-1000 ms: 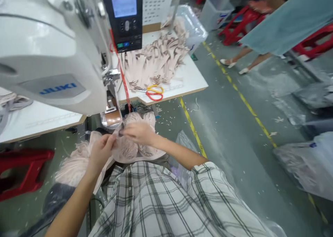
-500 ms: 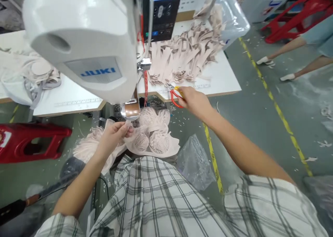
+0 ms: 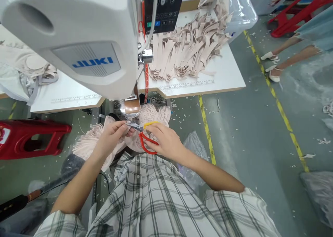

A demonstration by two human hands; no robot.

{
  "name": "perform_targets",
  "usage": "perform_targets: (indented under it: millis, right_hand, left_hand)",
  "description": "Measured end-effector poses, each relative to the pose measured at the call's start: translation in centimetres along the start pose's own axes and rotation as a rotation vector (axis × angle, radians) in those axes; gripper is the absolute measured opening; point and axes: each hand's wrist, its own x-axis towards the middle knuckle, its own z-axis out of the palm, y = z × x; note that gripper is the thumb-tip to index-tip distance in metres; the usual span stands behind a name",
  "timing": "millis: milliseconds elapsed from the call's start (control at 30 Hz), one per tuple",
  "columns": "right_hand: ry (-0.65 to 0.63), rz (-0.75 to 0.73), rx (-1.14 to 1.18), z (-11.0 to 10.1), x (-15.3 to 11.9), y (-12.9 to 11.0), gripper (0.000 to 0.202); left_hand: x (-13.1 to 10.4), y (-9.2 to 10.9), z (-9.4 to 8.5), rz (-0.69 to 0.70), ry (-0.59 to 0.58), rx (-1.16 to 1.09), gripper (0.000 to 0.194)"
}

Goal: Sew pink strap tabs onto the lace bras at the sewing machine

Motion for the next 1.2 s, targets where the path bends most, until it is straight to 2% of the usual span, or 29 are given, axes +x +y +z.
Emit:
perform_targets:
  millis: [100, 200, 300, 367, 433, 733, 1000, 1200]
  right_hand:
    - [-0.029, -0.031, 0.012, 0.1, 0.6, 0.3, 0.039]
    - [-0.053, 0.011, 0.078, 0.1, 0.1, 0.8, 0.034]
    - [0.021, 0.084, 0.16, 0.2, -1.0, 1.1, 0.034]
    - [0.067, 0.084, 0.196, 0.4, -1.5, 1.0, 0.041]
    - [0.06, 0.07, 0.213, 0.7, -1.7, 0.8, 0.047]
    - [0.017, 0.09, 0.268, 1.7, 0.4, -0.3, 0.041]
    - [-0.065, 0.169, 0.283, 1.1, 0.5, -0.1, 0.037]
    - [-0.003, 0.218, 0.249, 0.2, -1.4, 1.3, 0.032]
  left_hand:
    - [0.0, -0.1, 0.0, -0.013, 0.025, 0.03, 0.021]
    - [0.1, -0.5, -0.4, 0.012, 0.013, -0.006, 0.019]
    - [0.1, -0.7, -0.9, 0.083, 0.048, 0.008, 0.023]
    - [0.1, -0.6, -1.2, 0.11, 0.073, 0.048, 0.03]
    - [0.0, -0.4, -1.3, 0.109, 0.074, 0.076, 0.031]
    - [0.1, 0.0, -1.5, 0.08, 0.041, 0.179, 0.028]
    - [-0.1, -0.1, -1.7, 0.077, 0.09, 0.221, 0.029]
    - [0.0, -0.1, -1.9, 0.133, 0.161, 0.248, 0.027]
